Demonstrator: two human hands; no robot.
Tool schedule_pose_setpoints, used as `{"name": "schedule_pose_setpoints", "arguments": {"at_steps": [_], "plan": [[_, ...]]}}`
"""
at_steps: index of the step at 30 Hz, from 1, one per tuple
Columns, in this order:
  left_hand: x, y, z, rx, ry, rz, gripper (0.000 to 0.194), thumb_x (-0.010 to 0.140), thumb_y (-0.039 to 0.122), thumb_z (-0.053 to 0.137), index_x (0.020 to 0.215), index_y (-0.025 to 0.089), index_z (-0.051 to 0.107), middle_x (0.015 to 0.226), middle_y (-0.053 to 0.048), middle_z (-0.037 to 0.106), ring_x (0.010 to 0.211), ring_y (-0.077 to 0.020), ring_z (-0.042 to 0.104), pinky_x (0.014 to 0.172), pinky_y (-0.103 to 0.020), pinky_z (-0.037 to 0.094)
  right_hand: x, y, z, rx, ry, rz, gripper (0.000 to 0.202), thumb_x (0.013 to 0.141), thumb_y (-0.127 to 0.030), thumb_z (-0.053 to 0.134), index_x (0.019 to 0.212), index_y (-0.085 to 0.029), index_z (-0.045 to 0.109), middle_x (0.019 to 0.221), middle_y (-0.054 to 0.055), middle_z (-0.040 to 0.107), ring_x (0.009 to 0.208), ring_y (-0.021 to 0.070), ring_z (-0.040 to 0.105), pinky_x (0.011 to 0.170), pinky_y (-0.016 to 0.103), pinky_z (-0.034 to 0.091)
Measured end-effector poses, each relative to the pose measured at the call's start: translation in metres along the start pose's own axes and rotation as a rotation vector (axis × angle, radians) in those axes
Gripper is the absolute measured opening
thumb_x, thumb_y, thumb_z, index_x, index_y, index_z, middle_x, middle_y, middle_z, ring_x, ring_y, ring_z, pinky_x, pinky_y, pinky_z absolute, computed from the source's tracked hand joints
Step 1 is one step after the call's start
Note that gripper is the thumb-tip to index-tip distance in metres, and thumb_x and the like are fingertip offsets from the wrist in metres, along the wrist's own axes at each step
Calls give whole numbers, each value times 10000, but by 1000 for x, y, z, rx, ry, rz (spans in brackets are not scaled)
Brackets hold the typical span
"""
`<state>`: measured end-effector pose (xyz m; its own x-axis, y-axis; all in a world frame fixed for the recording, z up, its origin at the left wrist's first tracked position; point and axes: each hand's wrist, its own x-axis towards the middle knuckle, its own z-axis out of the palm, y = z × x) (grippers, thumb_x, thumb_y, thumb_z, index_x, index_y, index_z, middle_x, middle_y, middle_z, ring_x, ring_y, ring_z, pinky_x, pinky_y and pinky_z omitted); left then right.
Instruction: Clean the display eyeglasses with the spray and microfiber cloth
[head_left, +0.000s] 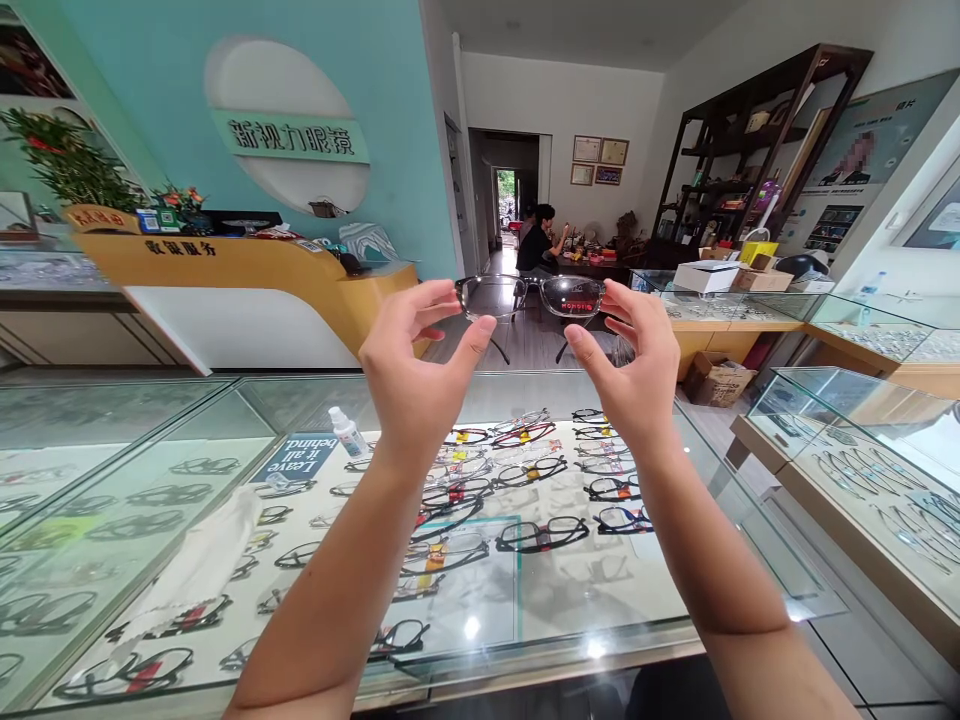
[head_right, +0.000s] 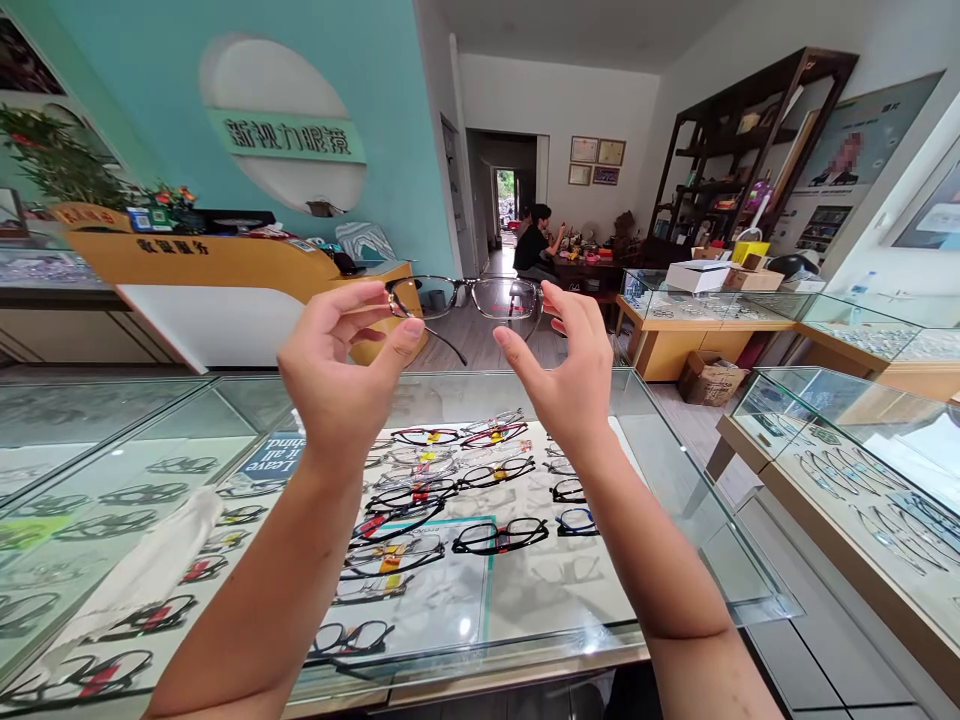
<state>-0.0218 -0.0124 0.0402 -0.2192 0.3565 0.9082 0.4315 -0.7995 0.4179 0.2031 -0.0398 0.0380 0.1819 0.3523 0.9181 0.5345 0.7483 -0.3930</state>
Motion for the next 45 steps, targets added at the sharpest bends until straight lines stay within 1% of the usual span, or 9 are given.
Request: {"name": "schedule_pose_setpoints", "arguments": {"at_steps": [3, 9, 14, 19, 26, 29, 35, 40, 45], "plan": [[0, -5, 1, -30, -30, -11, 462, 906, 406, 897, 1335, 312, 753, 1253, -64, 798, 1112, -250, 806, 872, -405, 664, -2, 1, 3, -20, 36, -29, 482, 972, -495, 810, 1406, -315, 703, 1305, 99, 730, 1204, 279, 739, 993, 515, 670], [0, -10, 2, -80, -51, -25, 438, 920, 398, 890, 1334, 331, 767, 1265, -71, 792, 1143, -260, 800, 909, -417, 681, -2, 3, 3, -36, 38, -42, 468, 1003, -477, 779, 1443, -344, 690, 1283, 86, 729, 1202, 272, 736, 981, 505, 675], [-2, -7, 3, -83, -55, -31, 428, 912, 397, 894, 1313, 306, 773, 1283, -80, 792, 1152, -261, 796, 872, -400, 671, -1, 4, 1, -41, 48, -55, 410, 1006, -431, 786, 1400, -341, 720, 1267, 77, 741, 1174, 261, 741, 960, 483, 668], [-3, -5, 4, -63, -63, -37, 418, 921, 413, 882, 1296, 264, 773, 1237, -86, 798, 1113, -244, 794, 868, -386, 656, 1, 3, -2, -52, 55, -59, 409, 992, -453, 796, 1375, -327, 730, 1238, 73, 749, 1147, 259, 745, 964, 482, 653], [-3, -4, 4, -57, -56, -37, 416, 914, 451, 890, 1272, 270, 782, 1194, -79, 793, 1092, -237, 778, 866, -389, 637, 2, 0, -4, -68, 48, -27, 399, 981, -478, 797, 1333, -299, 740, 1207, 76, 756, 1118, 253, 750, 937, 462, 632], [-2, -1, 3, -50, -30, -11, 404, 915, 452, 890, 1260, 273, 779, 1185, -73, 779, 1087, -237, 767, 862, -401, 631, 1, 2, -3, -74, 23, -11, 410, 990, -481, 775, 1352, -294, 730, 1214, 78, 760, 1122, 253, 754, 959, 472, 626], [-1, 4, 2, -13, 40, 96, 420, 901, 456, 907, 1255, 279, 766, 1144, -58, 740, 1061, -228, 735, 831, -393, 596, -1, 4, -1, -75, -28, 2, 414, 1008, -469, 745, 1375, -279, 723, 1252, 91, 786, 1147, 260, 763, 995, 490, 623], [1, 4, -1, 15, 24, 125, 525, 860, 566, 916, 1282, 315, 729, 1187, -59, 708, 1151, -274, 697, 935, -444, 600, -2, 7, 0, -60, -54, 17, 443, 1012, -464, 741, 1413, -279, 710, 1336, 109, 790, 1192, 274, 769, 1015, 509, 635], [3, 1, -2, 43, 34, 146, 560, 843, 606, 912, 1291, 323, 732, 1226, -67, 727, 1177, -304, 713, 917, -464, 624, -2, 11, 1, -85, -56, -12, 465, 1031, -482, 713, 1460, -305, 671, 1383, 112, 770, 1237, 288, 758, 1012, 521, 655]]}}
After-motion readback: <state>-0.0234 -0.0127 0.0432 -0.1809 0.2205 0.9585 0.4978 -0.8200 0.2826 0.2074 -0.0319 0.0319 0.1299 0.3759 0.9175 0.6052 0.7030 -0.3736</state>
